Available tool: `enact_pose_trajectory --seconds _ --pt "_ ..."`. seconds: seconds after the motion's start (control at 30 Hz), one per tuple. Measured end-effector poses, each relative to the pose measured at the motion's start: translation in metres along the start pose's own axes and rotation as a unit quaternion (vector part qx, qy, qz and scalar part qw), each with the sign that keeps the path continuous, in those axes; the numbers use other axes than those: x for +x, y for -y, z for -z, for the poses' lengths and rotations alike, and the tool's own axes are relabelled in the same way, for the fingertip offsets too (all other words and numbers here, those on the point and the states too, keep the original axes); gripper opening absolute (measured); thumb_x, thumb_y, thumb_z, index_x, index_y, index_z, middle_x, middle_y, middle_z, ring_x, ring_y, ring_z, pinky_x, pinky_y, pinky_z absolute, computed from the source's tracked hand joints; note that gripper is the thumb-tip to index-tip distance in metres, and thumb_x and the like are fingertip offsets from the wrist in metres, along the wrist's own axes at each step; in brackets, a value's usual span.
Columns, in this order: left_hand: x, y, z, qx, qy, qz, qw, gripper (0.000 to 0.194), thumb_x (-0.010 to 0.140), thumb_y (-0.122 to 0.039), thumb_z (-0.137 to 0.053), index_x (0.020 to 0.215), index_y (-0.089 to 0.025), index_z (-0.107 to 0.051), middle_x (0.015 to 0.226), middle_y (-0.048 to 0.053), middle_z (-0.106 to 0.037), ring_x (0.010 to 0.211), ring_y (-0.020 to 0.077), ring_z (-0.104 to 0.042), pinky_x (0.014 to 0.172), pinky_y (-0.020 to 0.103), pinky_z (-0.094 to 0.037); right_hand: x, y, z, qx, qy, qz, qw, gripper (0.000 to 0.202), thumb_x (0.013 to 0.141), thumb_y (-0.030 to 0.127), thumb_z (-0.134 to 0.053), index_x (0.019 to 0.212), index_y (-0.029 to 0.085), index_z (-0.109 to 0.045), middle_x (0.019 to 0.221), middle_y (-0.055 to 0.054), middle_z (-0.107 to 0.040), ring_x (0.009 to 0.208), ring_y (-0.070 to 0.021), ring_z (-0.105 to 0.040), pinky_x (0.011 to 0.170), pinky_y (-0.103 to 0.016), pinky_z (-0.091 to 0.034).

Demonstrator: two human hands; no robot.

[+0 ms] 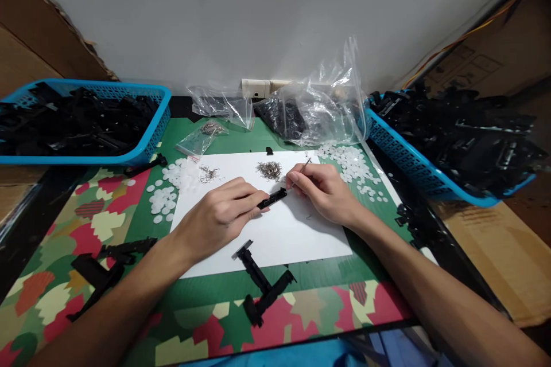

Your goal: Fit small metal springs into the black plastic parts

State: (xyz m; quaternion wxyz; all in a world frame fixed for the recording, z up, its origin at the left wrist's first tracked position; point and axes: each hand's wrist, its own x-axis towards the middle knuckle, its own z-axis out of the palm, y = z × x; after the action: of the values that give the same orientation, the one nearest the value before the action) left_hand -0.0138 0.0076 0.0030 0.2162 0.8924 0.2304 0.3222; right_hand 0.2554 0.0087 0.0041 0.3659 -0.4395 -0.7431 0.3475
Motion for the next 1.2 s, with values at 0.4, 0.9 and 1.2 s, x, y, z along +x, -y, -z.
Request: enact_pose_trajectory --seconds 0.4,0.9,1.2 --pt "0.001 0.0 -0.003 -0.025 -0.025 0.026 0.999 0.022 0.101 -0.009 -0.067 0.12 -0.015 -0.076 0.104 0.011 -0.079 0.093 0.021 -0.07 0.078 0.034 -0.055 -0.001 0.003 -0.001 -0.044 0.012 0.041 0.998 0.033 0.112 0.033 -0.054 0.087 0.02 -0.071 0.085 -0.002 -0.074 0.068 -0.0144 -0.055 0.069 -0.031 -0.041" --pt "0.002 0.001 -0.004 -0.035 -0.036 0.029 0.998 0.02 0.102 -0.014 -0.066 0.118 -0.018 -0.078 0.101 0.01 -0.081 0.09 0.0215 -0.073 0.076 0.034 -0.058 -0.002 0.003 -0.003 -0.051 0.029 0.055 0.997 0.028 0.111 0.031 -0.054 0.094 0.019 -0.072 0.087 -0.004 -0.073 0.076 -0.0163 -0.063 0.075 -0.032 -0.048" --pt "0.0 0.001 -0.001 -0.044 -0.147 0.067 0.986 0.02 0.101 -0.016 -0.068 0.117 -0.021 -0.079 0.111 0.007 -0.08 0.1 0.0208 -0.076 0.084 0.03 -0.061 0.001 0.018 0.008 0.007 -0.083 0.08 0.993 0.032 0.115 0.037 -0.045 0.106 0.025 -0.073 0.114 -0.008 -0.068 0.113 -0.0248 -0.064 0.103 -0.044 -0.048"
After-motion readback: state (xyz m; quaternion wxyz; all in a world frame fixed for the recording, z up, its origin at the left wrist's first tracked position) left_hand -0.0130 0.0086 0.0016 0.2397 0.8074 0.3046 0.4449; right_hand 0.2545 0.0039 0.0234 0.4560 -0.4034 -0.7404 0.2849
